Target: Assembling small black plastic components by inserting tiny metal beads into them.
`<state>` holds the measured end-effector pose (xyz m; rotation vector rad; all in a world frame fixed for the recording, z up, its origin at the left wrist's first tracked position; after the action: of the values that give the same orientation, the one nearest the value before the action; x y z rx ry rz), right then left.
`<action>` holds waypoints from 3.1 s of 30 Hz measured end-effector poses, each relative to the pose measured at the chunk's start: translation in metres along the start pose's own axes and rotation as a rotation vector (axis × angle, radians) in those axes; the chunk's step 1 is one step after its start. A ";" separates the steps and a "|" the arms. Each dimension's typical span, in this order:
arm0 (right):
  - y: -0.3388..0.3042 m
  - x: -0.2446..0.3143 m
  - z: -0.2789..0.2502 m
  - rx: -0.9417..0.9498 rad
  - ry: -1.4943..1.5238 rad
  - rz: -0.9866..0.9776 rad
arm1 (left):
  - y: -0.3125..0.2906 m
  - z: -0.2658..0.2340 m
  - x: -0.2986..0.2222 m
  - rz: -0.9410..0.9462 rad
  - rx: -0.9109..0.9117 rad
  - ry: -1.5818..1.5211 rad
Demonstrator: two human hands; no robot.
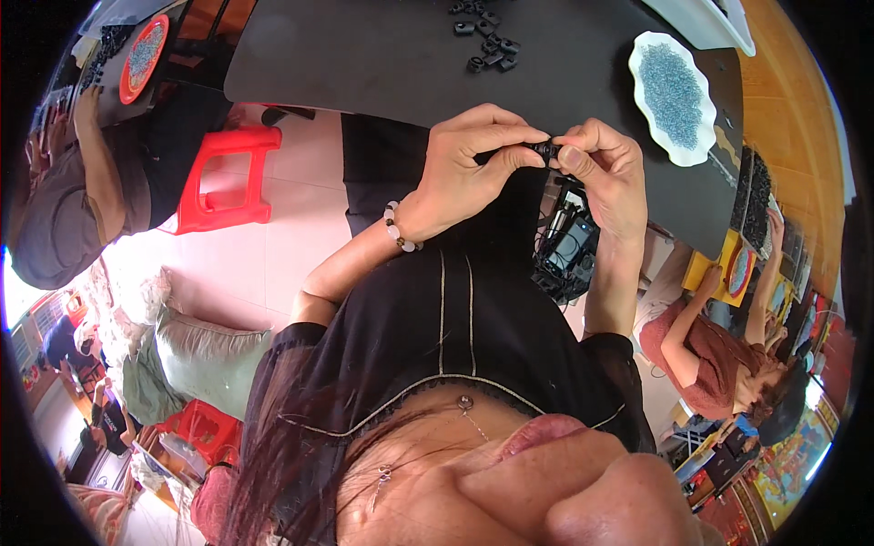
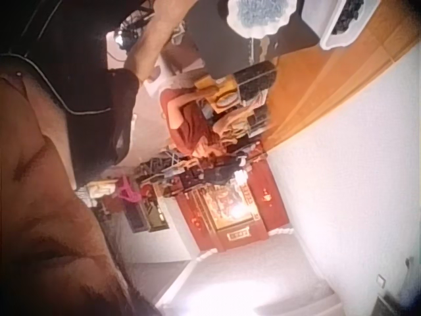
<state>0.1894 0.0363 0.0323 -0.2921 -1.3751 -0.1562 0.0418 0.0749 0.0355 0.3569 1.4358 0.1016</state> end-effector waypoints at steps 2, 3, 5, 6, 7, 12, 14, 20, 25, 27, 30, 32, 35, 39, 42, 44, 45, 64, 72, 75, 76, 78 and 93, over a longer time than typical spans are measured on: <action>0.000 -0.001 0.000 -0.010 -0.031 -0.006 | 0.001 -0.001 -0.003 0.024 0.006 0.022; 0.000 -0.001 -0.001 -0.010 -0.031 -0.004 | 0.001 -0.001 -0.006 0.049 0.011 0.043; 0.000 -0.002 -0.002 -0.016 -0.075 -0.008 | 0.000 -0.002 -0.006 0.074 0.007 0.053; 0.000 -0.002 -0.001 -0.016 -0.075 -0.006 | 0.000 -0.002 -0.008 0.100 0.004 0.062; 0.000 -0.001 -0.001 -0.015 -0.106 -0.008 | -0.001 -0.002 -0.007 0.098 0.003 0.063; 0.001 -0.004 0.000 -0.015 -0.146 0.010 | -0.004 -0.003 -0.015 0.192 -0.005 0.140; 0.001 -0.003 0.003 0.002 -0.172 -0.009 | -0.004 -0.003 -0.017 0.201 -0.014 0.138; 0.004 -0.006 0.004 0.056 -0.024 0.037 | -0.003 -0.003 -0.018 0.191 -0.008 0.126; 0.004 -0.007 0.004 0.044 -0.022 0.021 | -0.002 -0.005 -0.014 0.154 -0.003 0.118; 0.004 -0.008 0.006 0.060 0.004 0.029 | -0.002 -0.005 -0.005 0.072 0.010 0.006; 0.004 -0.010 0.007 0.054 0.119 0.081 | -0.003 -0.005 -0.005 0.051 0.012 -0.011; 0.004 -0.010 0.007 0.076 0.134 0.089 | -0.003 -0.004 -0.004 0.044 0.014 -0.035; 0.004 -0.014 0.004 0.087 0.182 0.102 | -0.004 -0.005 -0.001 0.036 0.018 -0.054; 0.000 -0.008 0.011 0.092 0.173 0.069 | -0.004 -0.006 -0.002 0.056 0.013 -0.057; -0.002 -0.007 0.010 0.070 0.083 0.052 | -0.005 -0.007 -0.003 0.054 0.015 -0.034; -0.002 -0.006 0.008 0.044 0.060 0.041 | -0.005 -0.008 -0.004 0.067 0.013 -0.030; -0.002 -0.006 0.008 0.043 0.059 0.042 | -0.005 -0.008 -0.005 0.080 0.013 -0.027; -0.002 -0.002 0.006 -0.015 -0.217 -0.028 | -0.005 -0.010 -0.017 0.198 -0.026 0.139; -0.004 0.000 0.007 -0.041 -0.224 -0.022 | -0.009 -0.008 -0.011 0.183 -0.029 0.107; -0.005 0.001 0.007 -0.060 -0.236 -0.023 | -0.011 -0.007 -0.022 0.265 -0.063 0.134; -0.006 0.004 0.008 -0.068 -0.243 -0.035 | -0.010 -0.006 -0.023 0.265 -0.064 0.134; -0.005 0.007 0.010 -0.077 -0.251 -0.049 | -0.011 -0.005 -0.030 0.346 -0.082 0.181; 0.006 -0.010 0.016 0.178 0.057 0.100 | -0.011 -0.005 -0.047 0.497 -0.065 0.137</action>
<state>0.1744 0.0460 0.0243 -0.2055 -1.3054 0.0406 0.0284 0.0523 0.0762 0.6581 1.4476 0.5834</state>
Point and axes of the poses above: each hand's wrist, its own y-axis towards the middle knuckle, its own z-axis out of the palm, x = y × z, the point moved 10 cm from there along y, towards the middle knuckle, and after that the axes turned 15 degrees about -x, right-handed, at the moved point
